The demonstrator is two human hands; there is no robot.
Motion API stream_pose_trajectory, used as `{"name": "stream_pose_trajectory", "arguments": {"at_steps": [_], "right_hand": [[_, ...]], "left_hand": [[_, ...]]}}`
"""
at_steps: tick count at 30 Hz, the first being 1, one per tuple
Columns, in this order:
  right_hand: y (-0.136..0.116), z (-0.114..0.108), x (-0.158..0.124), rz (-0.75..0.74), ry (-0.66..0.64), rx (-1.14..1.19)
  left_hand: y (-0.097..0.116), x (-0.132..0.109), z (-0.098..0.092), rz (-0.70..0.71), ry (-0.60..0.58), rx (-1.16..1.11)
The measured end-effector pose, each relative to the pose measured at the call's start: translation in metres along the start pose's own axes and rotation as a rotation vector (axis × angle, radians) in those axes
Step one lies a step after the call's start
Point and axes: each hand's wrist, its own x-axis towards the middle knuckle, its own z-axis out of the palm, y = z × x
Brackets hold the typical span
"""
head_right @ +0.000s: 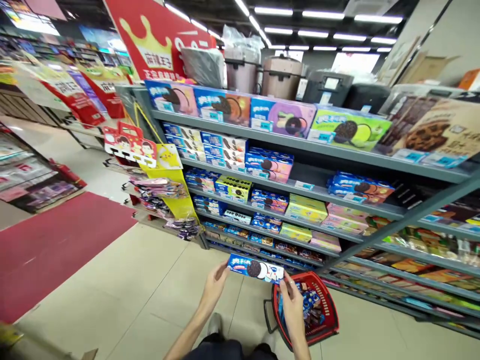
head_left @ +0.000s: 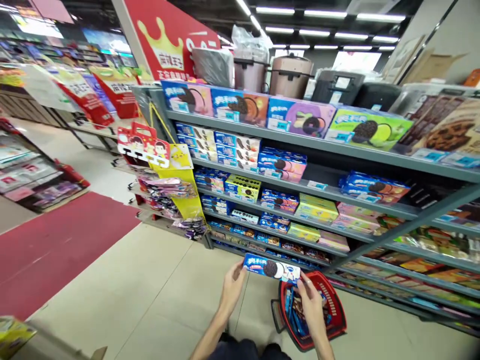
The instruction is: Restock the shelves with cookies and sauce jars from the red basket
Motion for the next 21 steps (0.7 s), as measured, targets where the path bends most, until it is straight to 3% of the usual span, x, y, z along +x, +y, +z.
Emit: {"name": "stream_pose_trajectory", "arguments": {"at_steps": [5, 10, 16, 21], "right_hand": [[0.006, 0.07, -0.028, -0.001, 0.073, 0.042], [0.001, 0.121, -0.046, -0.065, 0.104, 0.106], [-0.019, 0.13, -0.054, -0.182, 0.09, 0.055], [-0.039, 0.122, -0.054, -0.238, 0.127, 0.074]], "left_hand": [[0.02, 0.033, -0.066, 0.026, -0.065, -0.003], [0.042, 0.055, -0.104, 0.012, -0.108, -0.006], [0.034, 0.06, -0.119, -0.078, -0.104, 0.031], [0.043, 0.047, -0.108, -0.039, -0.145, 0.049]]}}
